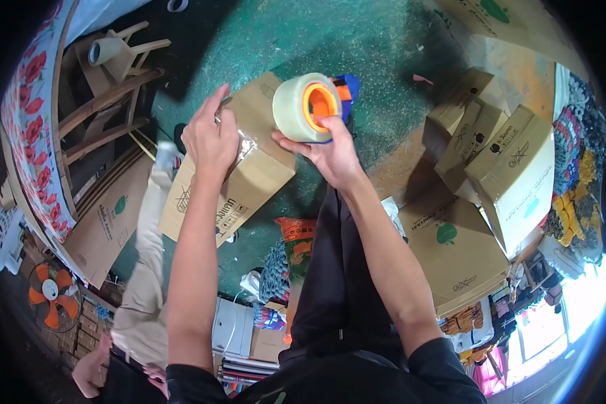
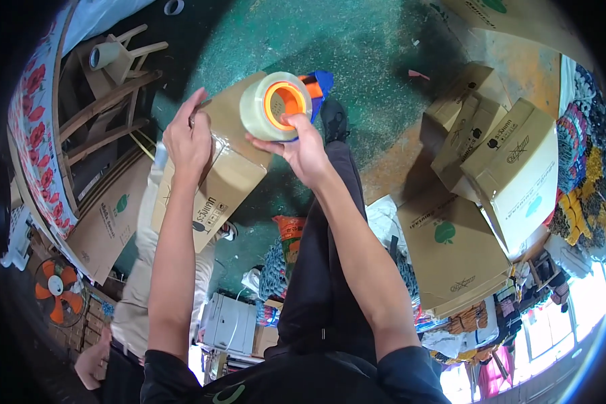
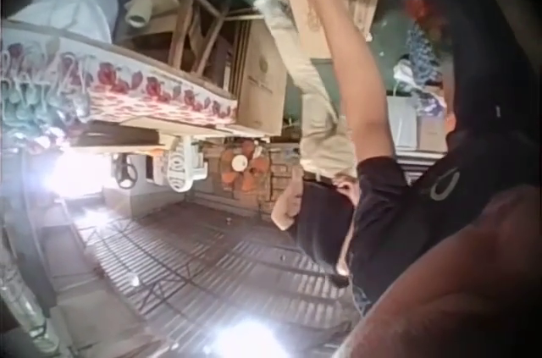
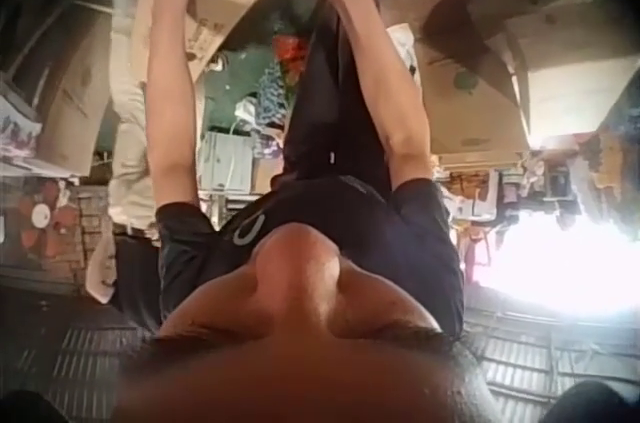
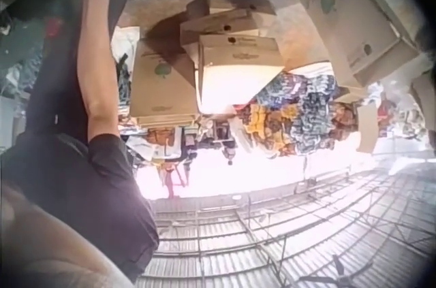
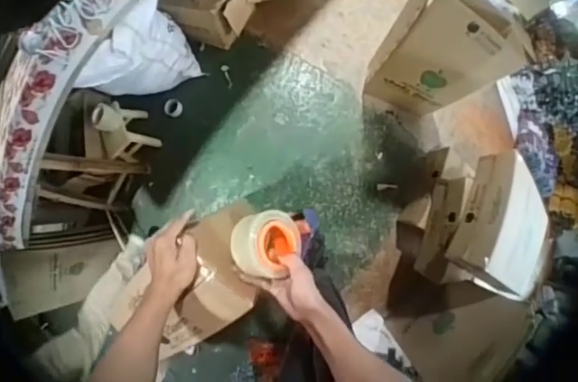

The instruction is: Folding cardboard boxes, sealing them with a tape dispenser, and applying plastic strapping.

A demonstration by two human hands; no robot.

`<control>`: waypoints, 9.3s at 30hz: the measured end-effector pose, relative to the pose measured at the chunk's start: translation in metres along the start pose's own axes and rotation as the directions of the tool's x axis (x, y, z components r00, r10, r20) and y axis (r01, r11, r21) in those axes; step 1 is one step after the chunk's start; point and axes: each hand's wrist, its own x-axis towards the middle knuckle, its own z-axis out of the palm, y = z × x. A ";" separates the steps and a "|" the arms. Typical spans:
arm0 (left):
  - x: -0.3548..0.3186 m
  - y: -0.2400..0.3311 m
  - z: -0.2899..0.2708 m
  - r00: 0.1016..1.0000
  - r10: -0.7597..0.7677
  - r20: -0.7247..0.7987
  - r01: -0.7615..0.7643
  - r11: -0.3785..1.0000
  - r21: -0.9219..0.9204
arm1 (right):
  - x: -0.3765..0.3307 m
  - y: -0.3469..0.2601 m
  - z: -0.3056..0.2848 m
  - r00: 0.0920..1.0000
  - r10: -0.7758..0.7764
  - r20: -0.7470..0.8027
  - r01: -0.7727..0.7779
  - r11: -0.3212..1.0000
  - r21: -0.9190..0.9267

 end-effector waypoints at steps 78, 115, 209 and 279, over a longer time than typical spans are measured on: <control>0.023 -0.022 -0.035 0.889 0.329 0.319 -0.205 0.908 -0.367 | -0.114 0.315 0.044 0.840 0.538 -0.065 -0.096 0.267 0.959; -0.300 -0.102 -0.038 0.491 -0.703 -0.515 0.653 0.688 -0.317 | -0.072 0.000 0.160 0.895 -0.420 0.152 0.079 -0.186 -0.979; -0.028 -0.018 0.017 0.977 -0.057 -0.204 0.015 0.979 -0.203 | -0.054 0.111 -0.044 0.940 0.100 -0.327 0.233 0.513 0.826; -0.614 -0.108 -0.070 0.530 -0.785 0.321 0.452 -0.059 -0.890 | -0.204 0.200 0.315 0.862 0.093 0.498 0.491 -0.396 -0.776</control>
